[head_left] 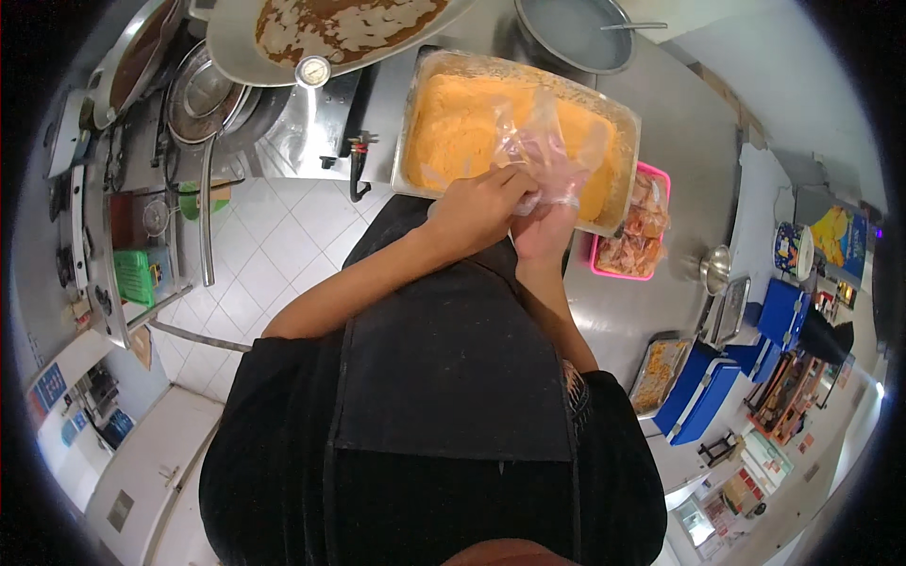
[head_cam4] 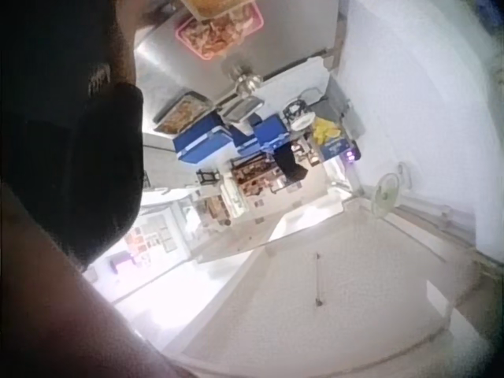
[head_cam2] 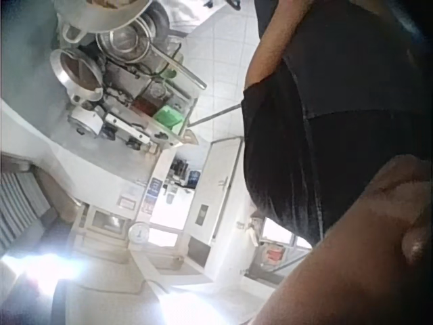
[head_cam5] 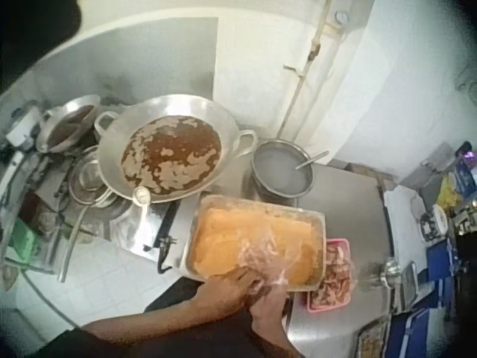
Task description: The person carries a tray of fried chicken to a prep station, puts on a plastic glove, and slices a piece of chicken on a cutting board with a knife. They place the chicken into a takeout box, move the tray into a warming cabinet, and then walk to another counter to put on a second glove.
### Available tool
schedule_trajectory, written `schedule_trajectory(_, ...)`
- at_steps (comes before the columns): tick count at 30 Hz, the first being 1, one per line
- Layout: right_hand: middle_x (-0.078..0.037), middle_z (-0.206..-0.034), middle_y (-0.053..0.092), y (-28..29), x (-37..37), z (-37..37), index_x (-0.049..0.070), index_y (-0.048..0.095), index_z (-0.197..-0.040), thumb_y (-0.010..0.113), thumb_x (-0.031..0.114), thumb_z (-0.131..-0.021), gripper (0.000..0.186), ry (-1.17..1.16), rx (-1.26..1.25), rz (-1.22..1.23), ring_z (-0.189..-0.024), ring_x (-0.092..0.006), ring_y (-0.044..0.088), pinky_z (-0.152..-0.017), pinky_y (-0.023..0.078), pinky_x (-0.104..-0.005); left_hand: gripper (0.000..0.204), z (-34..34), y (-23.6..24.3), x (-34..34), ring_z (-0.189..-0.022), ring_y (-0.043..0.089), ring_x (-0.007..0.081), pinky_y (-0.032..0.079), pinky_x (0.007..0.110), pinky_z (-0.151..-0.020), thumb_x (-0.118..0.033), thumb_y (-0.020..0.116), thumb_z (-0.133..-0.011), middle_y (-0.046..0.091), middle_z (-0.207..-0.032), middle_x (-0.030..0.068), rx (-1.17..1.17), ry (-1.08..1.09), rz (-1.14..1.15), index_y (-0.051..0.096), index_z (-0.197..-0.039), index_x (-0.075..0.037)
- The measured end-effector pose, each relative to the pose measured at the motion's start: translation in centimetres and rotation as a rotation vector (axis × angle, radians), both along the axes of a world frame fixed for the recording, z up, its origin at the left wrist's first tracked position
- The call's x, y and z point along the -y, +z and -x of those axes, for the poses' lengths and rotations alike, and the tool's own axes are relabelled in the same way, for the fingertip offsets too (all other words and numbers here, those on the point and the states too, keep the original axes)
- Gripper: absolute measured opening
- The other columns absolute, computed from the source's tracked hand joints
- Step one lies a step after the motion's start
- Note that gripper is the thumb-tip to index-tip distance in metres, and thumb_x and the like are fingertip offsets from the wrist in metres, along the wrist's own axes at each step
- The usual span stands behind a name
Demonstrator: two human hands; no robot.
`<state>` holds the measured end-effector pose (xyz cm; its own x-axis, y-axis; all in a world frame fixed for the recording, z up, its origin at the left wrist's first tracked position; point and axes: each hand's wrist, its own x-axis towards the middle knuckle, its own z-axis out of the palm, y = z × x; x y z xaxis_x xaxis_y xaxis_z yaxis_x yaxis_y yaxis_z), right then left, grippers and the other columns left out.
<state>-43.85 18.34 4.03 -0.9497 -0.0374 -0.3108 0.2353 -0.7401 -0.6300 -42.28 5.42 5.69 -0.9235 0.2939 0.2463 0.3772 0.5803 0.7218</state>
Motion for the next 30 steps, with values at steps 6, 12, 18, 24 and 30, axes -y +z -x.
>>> schedule_trajectory(6, -0.019, -0.155, 0.045, -1.1, -1.6, -0.3, 0.006, 0.033, -0.159, 0.028, 0.065, -0.108, 0.079, -0.066, -0.007, 0.038, -0.142, -0.0408, 0.045, -0.113, 0.041, -0.0579, 0.016, 0.1, -1.2, -0.4, -0.092, 0.068, 0.0403, 0.055, 0.046, -0.073, -0.005, 0.063, -0.092, 0.068, -0.097, 0.0154, 0.199, -0.108, -0.164, 0.059, -0.107, -0.009)
schedule_trajectory(12, -0.018, -0.163, 0.035, -0.3, -2.9, -1.9, 0.009, 0.031, -0.161, 0.027, 0.072, -0.104, 0.085, -0.091, -0.004, -0.013, -0.14, -0.0431, 0.047, -0.108, 0.044, -0.0644, 0.013, 0.4, -0.1, -1.7, -0.095, 0.066, 0.0458, 0.052, 0.049, -0.079, -0.005, 0.061, -0.094, 0.068, -0.095, 0.0221, 0.38, -0.28, -0.236, 0.058, -0.107, -0.005)
schedule_trajectory(18, -0.015, -0.17, 0.022, -0.9, -4.9, -4.9, 0.016, 0.019, -0.166, 0.034, 0.07, -0.104, 0.084, -0.263, 0.016, -0.227, -0.15, -0.0391, 0.036, -0.116, 0.039, -0.0623, 0.018, 0.0, -2.1, -4.1, -0.094, 0.067, 0.0461, 0.052, 0.051, -0.08, -0.011, 0.059, -0.097, 0.068, -0.097, 0.0244, 0.473, -0.512, -0.254, 0.058, -0.113, -0.003)
schedule_trajectory(24, -0.008, -0.173, 0.017, -3.2, -6.3, -5.3, 0.026, 0.014, -0.167, 0.04, 0.063, -0.106, 0.076, -0.294, -0.152, -0.267, -0.155, -0.0361, 0.026, -0.12, 0.032, -0.0647, 0.026, 0.8, 0.6, -5.7, -0.09, 0.068, 0.0451, 0.052, 0.053, -0.079, -0.016, 0.059, -0.098, 0.069, -0.097, 0.0244, 0.518, -0.635, -0.097, 0.057, -0.121, -0.005)
schedule_trajectory(30, -0.007, -0.172, 0.021, -5.7, -10.1, -2.6, 0.024, 0.027, -0.164, 0.041, 0.072, -0.101, 0.081, -0.283, -0.288, 0.159, -0.152, -0.0368, 0.031, -0.122, 0.027, -0.0651, 0.031, 0.1, -0.5, -8.2, -0.092, 0.07, 0.0385, 0.056, 0.047, -0.077, -0.02, 0.065, -0.093, 0.07, -0.1, 0.0168, 0.123, -0.729, 0.019, 0.058, -0.121, -0.008)
